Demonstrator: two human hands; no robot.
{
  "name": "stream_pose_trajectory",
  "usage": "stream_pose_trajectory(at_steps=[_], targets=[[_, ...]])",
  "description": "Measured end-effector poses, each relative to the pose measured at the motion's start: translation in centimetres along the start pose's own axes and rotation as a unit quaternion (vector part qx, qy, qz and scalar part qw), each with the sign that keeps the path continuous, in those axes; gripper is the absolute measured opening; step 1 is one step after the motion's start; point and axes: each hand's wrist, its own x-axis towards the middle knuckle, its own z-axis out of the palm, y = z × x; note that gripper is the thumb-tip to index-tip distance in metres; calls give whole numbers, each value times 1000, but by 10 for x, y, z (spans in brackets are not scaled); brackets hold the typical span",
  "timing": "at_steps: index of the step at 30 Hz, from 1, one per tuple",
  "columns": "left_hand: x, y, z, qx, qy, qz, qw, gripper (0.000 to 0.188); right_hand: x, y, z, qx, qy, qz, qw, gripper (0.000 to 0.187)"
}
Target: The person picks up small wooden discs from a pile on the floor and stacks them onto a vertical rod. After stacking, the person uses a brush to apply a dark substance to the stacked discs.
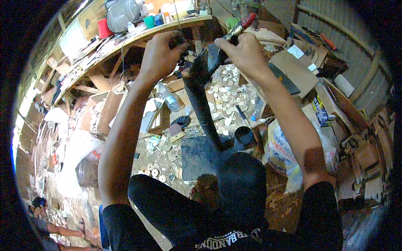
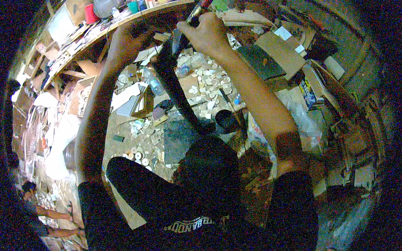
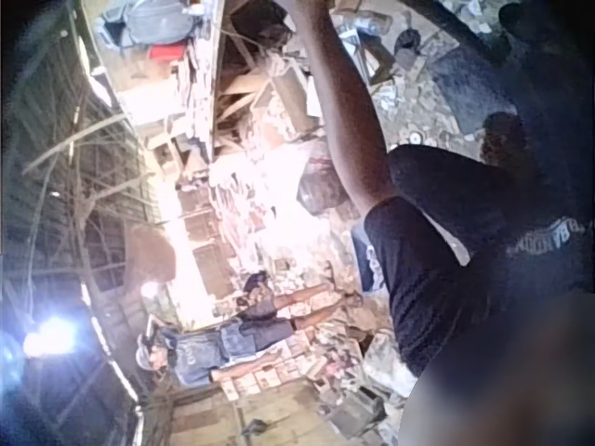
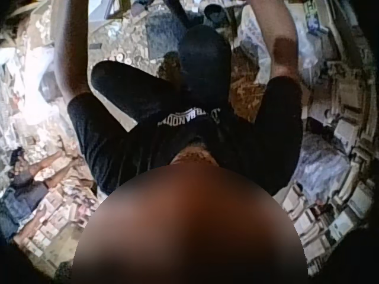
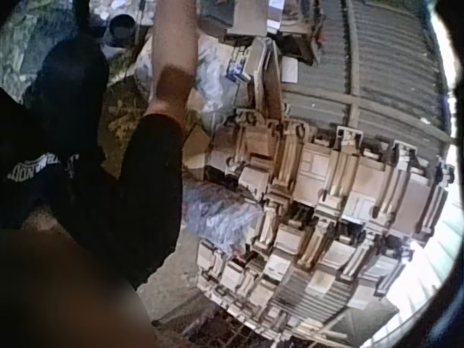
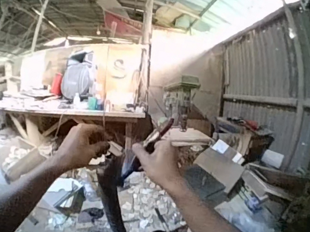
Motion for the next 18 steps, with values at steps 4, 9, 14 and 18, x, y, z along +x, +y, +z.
stream_pose_trajectory(at_steps=[4, 9, 14, 18], targets=[[3, -2, 0, -4, -1, 12, 1000, 23, -3, 4, 5, 6, 7, 11, 1000, 32], [2, 5, 0, 20, -5, -35, 999, 19, -17, 3, 3, 46, 69, 10, 997, 27], [-1, 20, -4, 87, -37, -41, 995, 20, -10, -4, 6, -81, 54, -8, 995, 35], [3, 26, -10, 62, -49, -43, 996, 17, 4, -7, 7, 6, 50, -65, 997, 31]])
